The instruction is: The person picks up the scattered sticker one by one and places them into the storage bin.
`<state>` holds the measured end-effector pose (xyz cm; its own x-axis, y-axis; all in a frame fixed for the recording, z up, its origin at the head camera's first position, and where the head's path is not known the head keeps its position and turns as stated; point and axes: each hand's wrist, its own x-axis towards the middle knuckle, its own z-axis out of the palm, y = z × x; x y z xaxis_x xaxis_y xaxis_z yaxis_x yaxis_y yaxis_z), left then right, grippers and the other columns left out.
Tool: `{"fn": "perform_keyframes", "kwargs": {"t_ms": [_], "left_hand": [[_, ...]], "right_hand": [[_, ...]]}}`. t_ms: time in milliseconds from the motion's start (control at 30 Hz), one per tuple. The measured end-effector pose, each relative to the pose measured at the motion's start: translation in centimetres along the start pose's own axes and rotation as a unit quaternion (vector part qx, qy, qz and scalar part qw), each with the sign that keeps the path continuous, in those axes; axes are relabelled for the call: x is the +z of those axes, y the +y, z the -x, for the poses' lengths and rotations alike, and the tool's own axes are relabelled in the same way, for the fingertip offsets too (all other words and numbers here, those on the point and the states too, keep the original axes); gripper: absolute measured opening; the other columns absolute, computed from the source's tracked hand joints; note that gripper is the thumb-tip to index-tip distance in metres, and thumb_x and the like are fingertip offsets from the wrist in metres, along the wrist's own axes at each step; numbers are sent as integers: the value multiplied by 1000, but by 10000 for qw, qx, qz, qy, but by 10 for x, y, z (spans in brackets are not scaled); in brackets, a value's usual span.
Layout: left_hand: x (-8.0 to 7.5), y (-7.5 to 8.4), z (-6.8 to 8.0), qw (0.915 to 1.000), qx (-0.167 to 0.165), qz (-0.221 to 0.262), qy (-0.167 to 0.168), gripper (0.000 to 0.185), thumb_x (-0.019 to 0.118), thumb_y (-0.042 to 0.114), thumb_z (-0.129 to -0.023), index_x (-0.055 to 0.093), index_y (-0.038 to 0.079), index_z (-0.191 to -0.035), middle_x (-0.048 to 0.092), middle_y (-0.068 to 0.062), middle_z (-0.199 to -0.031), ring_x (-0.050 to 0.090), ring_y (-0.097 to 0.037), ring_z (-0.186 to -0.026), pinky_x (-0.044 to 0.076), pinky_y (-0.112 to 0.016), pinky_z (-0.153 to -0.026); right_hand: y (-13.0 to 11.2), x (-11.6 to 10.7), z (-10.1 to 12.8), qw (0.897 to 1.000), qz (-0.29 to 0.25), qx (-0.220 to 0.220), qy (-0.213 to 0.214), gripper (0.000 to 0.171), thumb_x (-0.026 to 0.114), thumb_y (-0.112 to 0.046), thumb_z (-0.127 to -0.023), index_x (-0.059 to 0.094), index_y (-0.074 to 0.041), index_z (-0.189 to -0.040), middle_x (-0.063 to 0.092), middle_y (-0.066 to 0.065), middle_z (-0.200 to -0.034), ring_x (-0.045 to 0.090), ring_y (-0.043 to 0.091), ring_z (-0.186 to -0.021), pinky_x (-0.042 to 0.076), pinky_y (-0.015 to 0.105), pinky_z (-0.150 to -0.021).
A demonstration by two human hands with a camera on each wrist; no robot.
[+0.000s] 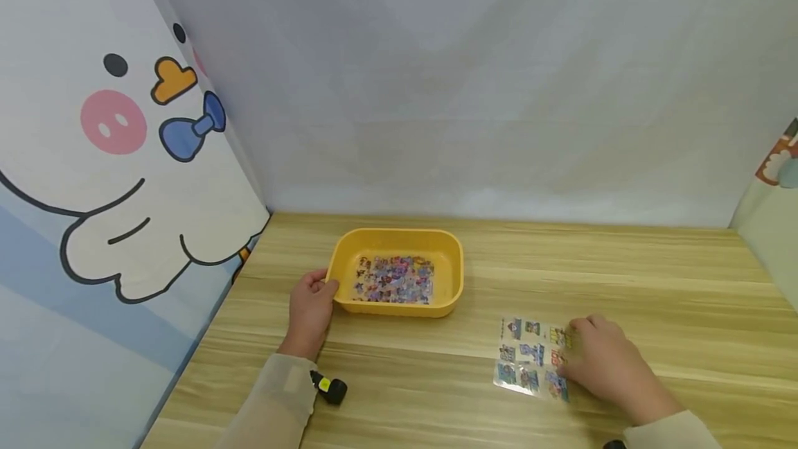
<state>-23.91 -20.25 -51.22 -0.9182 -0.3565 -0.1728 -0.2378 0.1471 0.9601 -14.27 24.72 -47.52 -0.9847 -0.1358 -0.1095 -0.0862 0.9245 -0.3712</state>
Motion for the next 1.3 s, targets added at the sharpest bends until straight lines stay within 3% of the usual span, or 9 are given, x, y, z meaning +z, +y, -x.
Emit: {"fn": "perform_keyframes", "kwargs": {"t_ms": [167,500,900,1300], "left_hand": [[-1,0,-1,10000,-9,-20,18,35,62,16,-97,59,6,-131,55,-7,-90,48,-17,-73,42,-23,-58],[0,2,0,10000,-3,-44,26,36,62,16,-97,59,6,-131,57,-8,-92,50,-17,-74,43,-23,-59],[0,4,3,10000,0,-53,30,36,62,16,-96,59,5,-130,55,-7,-91,49,-17,-74,42,-23,-59],[-1,2,2,10000,-40,15,-33,35,62,17,-98,59,7,-131,56,-7,-91,49,-17,-73,42,-23,-59]], "right_hand": [[-2,0,-8,9999,-110,-62,-113,68,84,-33,-82,59,17,-121,57,33,-119,55,52,-108,45,67,-93],[-5,1,-20,9998,-164,85,-72,45,81,-15,-86,62,16,-112,58,29,-110,55,49,-105,45,65,-94],[-1,-2,-27,9988,-382,233,-214,51,82,-13,-85,59,18,-118,58,30,-112,56,51,-108,44,65,-97],[4,0,-27,9949,-929,218,-316,42,80,-7,-85,60,15,-114,63,28,-110,62,45,-103,49,61,-90]]}}
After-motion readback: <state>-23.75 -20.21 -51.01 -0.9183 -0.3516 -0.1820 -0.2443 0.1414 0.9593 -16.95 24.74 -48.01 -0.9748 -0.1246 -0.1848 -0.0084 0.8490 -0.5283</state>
